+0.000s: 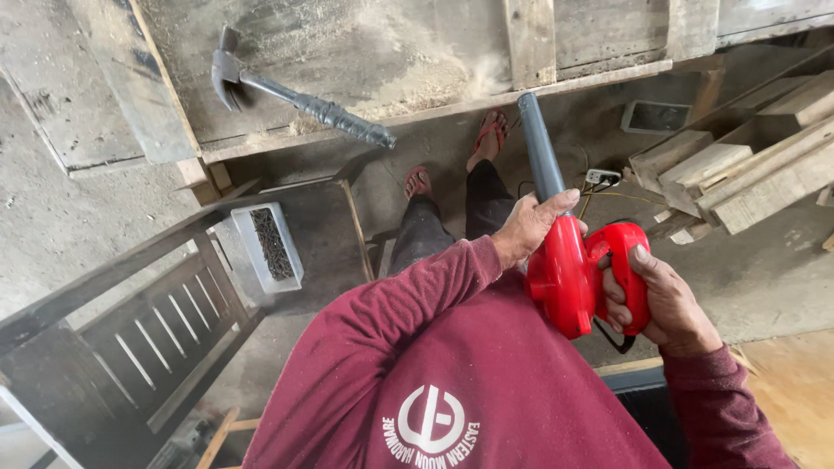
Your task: The person uses a red handheld leaf blower to remove sawdust and debris from a wooden workbench and various pieces of lumber. They move several wooden planks and blocks to access and clean the surfaces underneath, then stack the cleaned wood back on the bench.
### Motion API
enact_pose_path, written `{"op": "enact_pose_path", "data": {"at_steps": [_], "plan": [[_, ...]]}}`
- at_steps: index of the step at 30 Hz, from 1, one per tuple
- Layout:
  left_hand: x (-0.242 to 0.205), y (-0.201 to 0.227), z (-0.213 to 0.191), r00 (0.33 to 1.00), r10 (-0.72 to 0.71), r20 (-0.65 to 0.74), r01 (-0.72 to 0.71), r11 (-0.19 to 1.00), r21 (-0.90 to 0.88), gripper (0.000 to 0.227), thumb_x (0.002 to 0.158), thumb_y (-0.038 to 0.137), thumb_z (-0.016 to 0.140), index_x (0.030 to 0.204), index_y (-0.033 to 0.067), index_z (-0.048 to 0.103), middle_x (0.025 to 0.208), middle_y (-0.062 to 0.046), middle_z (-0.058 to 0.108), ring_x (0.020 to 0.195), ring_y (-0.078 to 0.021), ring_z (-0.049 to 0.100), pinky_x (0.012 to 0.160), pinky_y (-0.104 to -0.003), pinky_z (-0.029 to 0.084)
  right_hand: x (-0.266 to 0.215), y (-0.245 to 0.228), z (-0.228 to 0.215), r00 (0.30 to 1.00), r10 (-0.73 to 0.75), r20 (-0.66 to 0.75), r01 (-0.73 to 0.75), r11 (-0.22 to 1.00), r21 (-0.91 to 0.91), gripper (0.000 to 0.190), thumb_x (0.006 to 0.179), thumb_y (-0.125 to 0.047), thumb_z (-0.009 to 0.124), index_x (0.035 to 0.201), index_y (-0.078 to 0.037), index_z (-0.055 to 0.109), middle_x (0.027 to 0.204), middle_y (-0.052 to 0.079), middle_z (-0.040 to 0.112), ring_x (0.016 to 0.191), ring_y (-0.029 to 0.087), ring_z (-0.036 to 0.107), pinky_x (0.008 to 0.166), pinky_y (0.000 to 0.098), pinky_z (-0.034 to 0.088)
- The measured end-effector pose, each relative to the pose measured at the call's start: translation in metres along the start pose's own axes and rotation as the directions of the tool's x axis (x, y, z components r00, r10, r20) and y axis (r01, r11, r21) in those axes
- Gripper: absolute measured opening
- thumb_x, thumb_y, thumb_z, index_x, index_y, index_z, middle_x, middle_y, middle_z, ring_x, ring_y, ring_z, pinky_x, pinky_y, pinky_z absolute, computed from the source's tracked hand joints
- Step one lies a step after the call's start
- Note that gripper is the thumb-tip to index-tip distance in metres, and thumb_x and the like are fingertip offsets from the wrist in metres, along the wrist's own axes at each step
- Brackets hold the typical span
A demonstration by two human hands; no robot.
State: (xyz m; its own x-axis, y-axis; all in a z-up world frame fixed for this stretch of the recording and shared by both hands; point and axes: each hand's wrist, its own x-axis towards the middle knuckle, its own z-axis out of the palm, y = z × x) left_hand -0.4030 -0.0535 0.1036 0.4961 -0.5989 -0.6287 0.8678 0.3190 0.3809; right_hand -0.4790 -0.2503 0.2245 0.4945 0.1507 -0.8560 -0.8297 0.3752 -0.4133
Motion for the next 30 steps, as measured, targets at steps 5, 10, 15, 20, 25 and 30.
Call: {"op": "enact_pose_path", "data": {"at_steps": [5,10,15,20,25,30], "plan": [[-0.001,0.001,-0.005,1.000,0.022,-0.010,-0.023,0.999,-0.024,0.055,0.091,0.052,0.071,0.097,-0.0028,0.065,0.083,-0.017,0.074,0.063,-0.0185,0.072,0.057,-0.035,0.062,0.003,-0.006,0.005,0.999,0.032,-0.013,-0.032,0.999,-0.036,0.055,0.099,-0.054,0.055,0.113,-0.001,0.059,0.066,0.007,0.051,0.045,0.018,0.047,0.042,0.0318,0.043],[-0.010,0.004,-0.006,0.999,0.020,-0.039,-0.023,0.997,-0.079,0.051,0.093,0.049,0.070,0.102,-0.0007,0.060,0.087,-0.018,0.073,0.064,-0.0193,0.071,0.057,-0.038,0.063,0.006,-0.014,0.013,0.998,0.070,0.001,-0.070,0.996,-0.058,0.054,0.097,-0.054,0.057,0.112,-0.002,0.060,0.064,0.007,0.050,0.044,0.018,0.048,0.041,0.0318,0.043],[-0.016,0.005,-0.009,0.994,0.044,-0.099,-0.063,0.977,-0.204,0.050,0.093,0.046,0.071,0.106,-0.0008,0.058,0.091,-0.018,0.073,0.068,-0.0202,0.072,0.060,-0.039,0.063,0.017,-0.030,0.018,0.992,0.126,0.028,-0.121,0.985,-0.121,0.055,0.096,-0.054,0.058,0.110,-0.001,0.061,0.066,0.007,0.051,0.045,0.017,0.047,0.042,0.0313,0.043],[-0.016,0.004,-0.014,0.983,0.103,-0.151,-0.132,0.971,-0.199,0.052,0.094,0.046,0.073,0.108,-0.0023,0.061,0.093,-0.017,0.074,0.074,-0.0192,0.072,0.066,-0.036,0.062,0.025,-0.052,0.023,0.981,0.191,0.020,-0.181,0.955,-0.236,0.059,0.095,-0.057,0.058,0.105,0.001,0.059,0.065,0.008,0.051,0.044,0.019,0.048,0.039,0.0319,0.041],[-0.014,0.020,-0.030,0.913,0.274,-0.302,-0.334,0.928,-0.167,0.050,0.094,0.044,0.073,0.115,0.0021,0.057,0.097,-0.009,0.071,0.081,-0.0145,0.069,0.074,-0.034,0.060,0.036,-0.076,0.040,0.972,0.234,-0.009,-0.219,0.896,-0.386,0.056,0.092,-0.057,0.057,0.106,-0.003,0.060,0.065,0.007,0.052,0.043,0.018,0.047,0.037,0.0318,0.038],[-0.012,0.035,-0.062,0.888,0.260,-0.379,-0.321,0.941,-0.105,0.051,0.094,0.052,0.064,0.111,0.0040,0.060,0.092,-0.005,0.073,0.074,-0.0119,0.068,0.060,-0.028,0.052,0.051,-0.096,0.064,0.969,0.244,-0.035,-0.224,0.817,-0.531,0.056,0.094,-0.056,0.054,0.109,-0.003,0.060,0.066,0.008,0.052,0.043,0.019,0.047,0.039,0.0342,0.041]]}}
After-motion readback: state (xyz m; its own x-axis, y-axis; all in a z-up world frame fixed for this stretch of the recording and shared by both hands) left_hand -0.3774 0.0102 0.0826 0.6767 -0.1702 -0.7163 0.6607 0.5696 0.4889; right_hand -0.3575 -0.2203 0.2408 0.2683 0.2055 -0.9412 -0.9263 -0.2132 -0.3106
